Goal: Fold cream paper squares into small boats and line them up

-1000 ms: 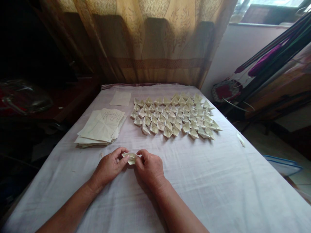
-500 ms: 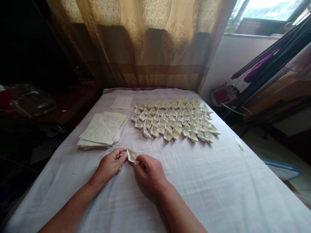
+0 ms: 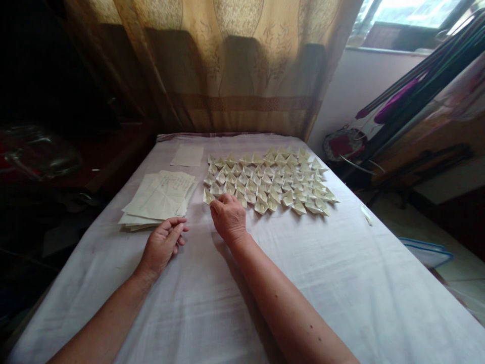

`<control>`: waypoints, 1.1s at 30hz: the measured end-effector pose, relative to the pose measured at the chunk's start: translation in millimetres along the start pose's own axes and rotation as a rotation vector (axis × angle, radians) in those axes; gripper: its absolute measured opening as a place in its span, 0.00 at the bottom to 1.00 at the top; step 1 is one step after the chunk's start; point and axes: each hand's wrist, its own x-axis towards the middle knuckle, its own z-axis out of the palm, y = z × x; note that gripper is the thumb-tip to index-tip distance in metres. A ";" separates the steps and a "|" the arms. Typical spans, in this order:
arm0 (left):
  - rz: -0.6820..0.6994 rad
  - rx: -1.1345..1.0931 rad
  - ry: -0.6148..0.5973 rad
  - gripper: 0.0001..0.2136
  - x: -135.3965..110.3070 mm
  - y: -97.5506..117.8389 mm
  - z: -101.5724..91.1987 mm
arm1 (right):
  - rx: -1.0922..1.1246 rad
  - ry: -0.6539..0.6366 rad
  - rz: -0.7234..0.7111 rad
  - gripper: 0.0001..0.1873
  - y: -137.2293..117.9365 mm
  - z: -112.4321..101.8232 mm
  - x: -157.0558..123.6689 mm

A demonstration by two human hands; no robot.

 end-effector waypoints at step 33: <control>0.729 1.159 0.239 0.15 23.8 -18.7 -50.2 | 0.222 -0.161 -0.203 0.06 -3.0 6.7 -54.1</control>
